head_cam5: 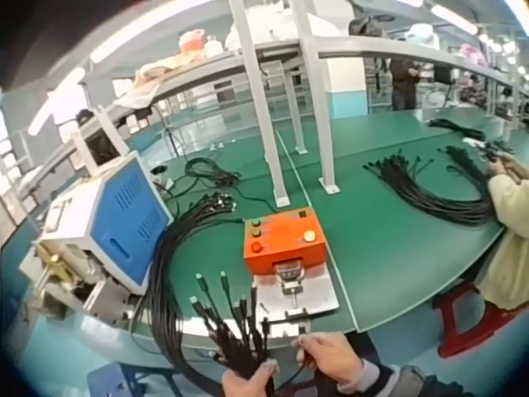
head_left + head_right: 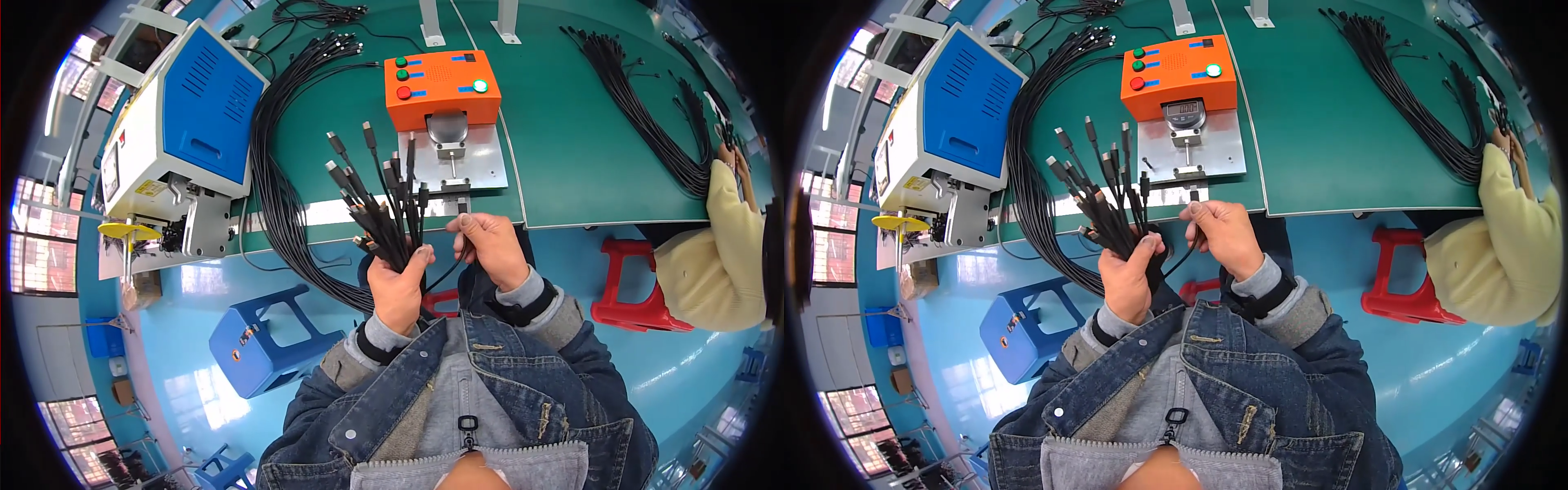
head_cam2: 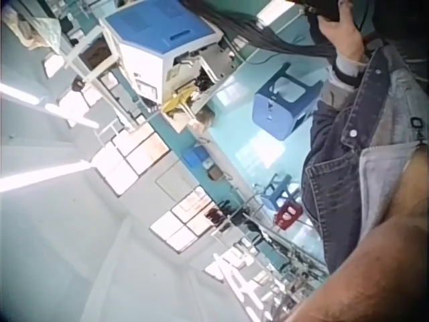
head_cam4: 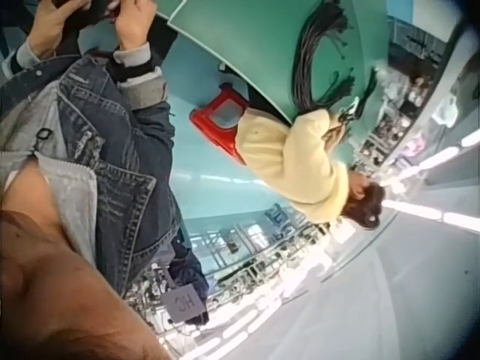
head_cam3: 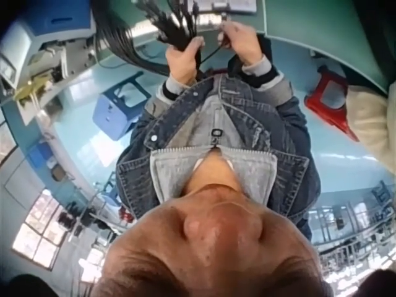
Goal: Bundling and processing electronic cables using a bench-mounted industrial machine.
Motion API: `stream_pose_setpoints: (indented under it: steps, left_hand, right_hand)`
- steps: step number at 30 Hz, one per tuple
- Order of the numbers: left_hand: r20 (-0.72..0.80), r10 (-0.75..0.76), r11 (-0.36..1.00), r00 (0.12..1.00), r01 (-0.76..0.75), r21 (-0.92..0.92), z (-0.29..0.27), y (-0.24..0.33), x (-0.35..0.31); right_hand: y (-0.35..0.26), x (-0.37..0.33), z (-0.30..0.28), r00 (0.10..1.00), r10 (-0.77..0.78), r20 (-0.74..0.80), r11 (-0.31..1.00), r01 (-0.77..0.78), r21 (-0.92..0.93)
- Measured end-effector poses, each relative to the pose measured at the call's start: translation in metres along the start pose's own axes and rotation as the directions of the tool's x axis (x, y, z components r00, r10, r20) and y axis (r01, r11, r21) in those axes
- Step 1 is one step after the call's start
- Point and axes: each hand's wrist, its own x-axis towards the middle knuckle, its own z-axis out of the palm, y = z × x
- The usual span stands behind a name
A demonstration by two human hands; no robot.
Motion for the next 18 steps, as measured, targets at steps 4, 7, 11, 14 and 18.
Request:
stream_pose_setpoints:
  steps: [4, 7, 11, 14, 18]
  left_hand:
    - [0.033, -0.052, 0.993, 0.998, 0.056, -0.104, -0.005, 0.006, 0.010]
    - [0.043, -0.096, 0.984, 0.994, 0.101, -0.148, -0.004, 0.009, 0.015]
    - [0.039, -0.140, 0.978, 0.989, 0.145, -0.154, -0.004, 0.012, 0.019]
    - [0.057, -0.149, 0.974, 0.987, 0.156, -0.161, -0.004, 0.012, 0.021]
    - [0.059, -0.164, 0.975, 0.985, 0.171, -0.141, -0.004, 0.013, 0.021]
  right_hand:
    - [0.002, 0.009, -0.001, 0.998, -0.038, -0.050, 0.998, 0.035, -0.055]
    - [0.000, 0.013, 0.000, 0.999, -0.031, -0.041, 0.997, 0.028, -0.071]
    - [-0.004, 0.015, 0.002, 0.997, -0.050, -0.053, 0.997, 0.047, -0.060]
    - [-0.006, 0.016, 0.002, 0.998, -0.039, -0.042, 0.998, 0.037, -0.044]
    - [-0.008, 0.017, 0.005, 0.999, 0.024, -0.039, 0.999, -0.023, 0.041]
